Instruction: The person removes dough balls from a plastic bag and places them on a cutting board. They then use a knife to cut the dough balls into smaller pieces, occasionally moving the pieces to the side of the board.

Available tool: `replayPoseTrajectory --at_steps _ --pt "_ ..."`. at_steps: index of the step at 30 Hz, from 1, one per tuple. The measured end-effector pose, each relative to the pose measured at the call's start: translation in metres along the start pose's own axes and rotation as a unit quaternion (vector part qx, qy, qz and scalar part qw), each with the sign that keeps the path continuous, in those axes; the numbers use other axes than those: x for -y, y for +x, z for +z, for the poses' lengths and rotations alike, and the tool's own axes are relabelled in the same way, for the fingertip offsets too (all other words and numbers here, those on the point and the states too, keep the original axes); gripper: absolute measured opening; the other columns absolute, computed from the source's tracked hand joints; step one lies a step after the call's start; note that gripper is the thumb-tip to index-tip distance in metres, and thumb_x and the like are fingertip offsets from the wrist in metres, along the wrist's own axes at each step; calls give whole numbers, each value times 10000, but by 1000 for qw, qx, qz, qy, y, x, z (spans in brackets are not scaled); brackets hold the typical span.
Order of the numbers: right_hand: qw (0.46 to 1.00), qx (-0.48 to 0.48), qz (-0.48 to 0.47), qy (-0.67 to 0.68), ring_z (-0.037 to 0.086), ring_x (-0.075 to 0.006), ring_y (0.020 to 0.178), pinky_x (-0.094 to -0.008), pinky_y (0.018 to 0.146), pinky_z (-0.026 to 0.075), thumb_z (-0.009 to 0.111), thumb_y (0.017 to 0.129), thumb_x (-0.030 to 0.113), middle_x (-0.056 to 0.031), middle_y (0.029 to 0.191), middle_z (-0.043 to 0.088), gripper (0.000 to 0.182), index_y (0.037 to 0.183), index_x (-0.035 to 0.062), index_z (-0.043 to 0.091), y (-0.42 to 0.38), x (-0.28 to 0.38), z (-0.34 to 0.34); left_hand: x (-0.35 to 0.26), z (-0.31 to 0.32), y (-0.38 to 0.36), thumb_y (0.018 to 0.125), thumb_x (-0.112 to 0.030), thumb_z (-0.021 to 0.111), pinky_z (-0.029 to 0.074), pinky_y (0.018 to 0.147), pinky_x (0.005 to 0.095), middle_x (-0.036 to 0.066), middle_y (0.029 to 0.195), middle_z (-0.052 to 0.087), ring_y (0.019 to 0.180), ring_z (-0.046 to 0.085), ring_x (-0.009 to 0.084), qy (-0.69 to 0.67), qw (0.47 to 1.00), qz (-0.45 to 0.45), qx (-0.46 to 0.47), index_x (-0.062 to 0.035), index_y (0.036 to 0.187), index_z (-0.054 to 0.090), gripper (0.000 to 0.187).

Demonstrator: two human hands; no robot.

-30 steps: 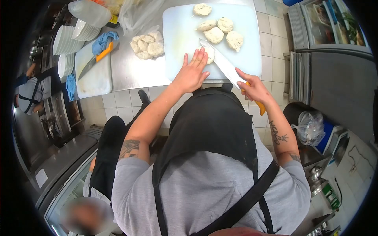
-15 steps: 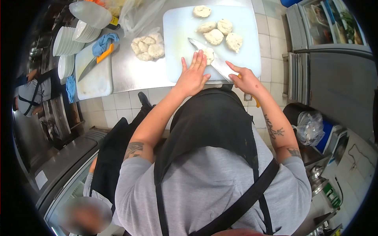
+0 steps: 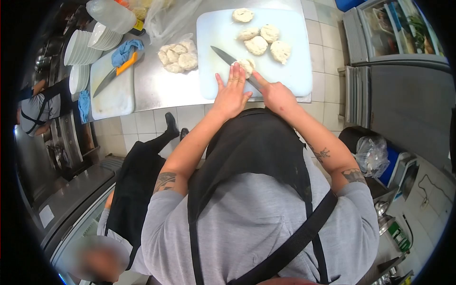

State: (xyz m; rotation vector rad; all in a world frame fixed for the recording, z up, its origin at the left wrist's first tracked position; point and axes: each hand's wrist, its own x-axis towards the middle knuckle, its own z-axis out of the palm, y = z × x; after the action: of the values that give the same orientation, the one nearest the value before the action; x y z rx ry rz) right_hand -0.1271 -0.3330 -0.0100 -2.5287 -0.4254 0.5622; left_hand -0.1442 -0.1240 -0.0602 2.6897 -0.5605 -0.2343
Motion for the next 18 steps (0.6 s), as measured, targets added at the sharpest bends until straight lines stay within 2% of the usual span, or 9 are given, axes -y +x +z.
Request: replayPoseTrajectory --at_steps 2,5,8,10,13,16,18 --pt "999 29 15 -32 720 -401 831 -526 730 575 558 942 97 -224 898 727 680 1588 219 387 9 11 -1 -1 5 0 1047 -377 532 33 1192 743 242 1723 8 1600 53 398 -19 999 -14 -27 42 1634 72 855" --pt "996 9 -35 -78 725 -386 865 -518 736 577 555 919 86 -205 932 727 695 1585 200 391 15 11 -1 2 6 -4 1043 -363 543 39 1188 744 243 1724 10 1593 66 427 -39 996 -41 -64 41 1635 73 858" --pt "997 -12 -32 -68 723 -390 854 -512 738 577 540 949 103 -192 921 729 629 1562 181 424 10 12 -18 1 3 -4 1039 -348 553 54 1183 750 242 1724 20 1587 85 445 -37 995 -46 -78 30 1638 88 848" --pt "996 -79 -14 -43 703 -413 802 -515 722 561 574 975 146 -201 883 728 556 1522 170 474 9 9 -22 -1 -3 -1 1035 -339 560 65 1180 755 246 1722 36 1584 98 449 -21 996 -39 -79 14 1641 115 831" --pt "992 -122 23 -24 693 -428 785 -512 721 554 607 977 166 -206 865 729 480 1451 138 539 3 7 -41 -2 -11 11 1015 -318 599 100 1167 773 231 1705 157 1570 157 453 -2 998 -16 -68 5 1608 257 756" --pt "988 -147 53 -4 695 -425 795 -505 727 555 618 966 162 -204 863 733 423 1383 104 578 -6 -3 -53 4 -19 24 963 -316 686 176 1176 741 204 1661 276 1551 226 442 -8 998 11 -69 -9 1522 407 696" --pt "985 -160 55 12 690 -424 775 -508 718 552 611 959 142 -191 823 728 369 1322 78 591 -16 -12 -55 7 -25 37 907 -282 744 289 1165 639 181 1580 397 1483 341 440 -25 992 28 -120 -30 1446 478 652"
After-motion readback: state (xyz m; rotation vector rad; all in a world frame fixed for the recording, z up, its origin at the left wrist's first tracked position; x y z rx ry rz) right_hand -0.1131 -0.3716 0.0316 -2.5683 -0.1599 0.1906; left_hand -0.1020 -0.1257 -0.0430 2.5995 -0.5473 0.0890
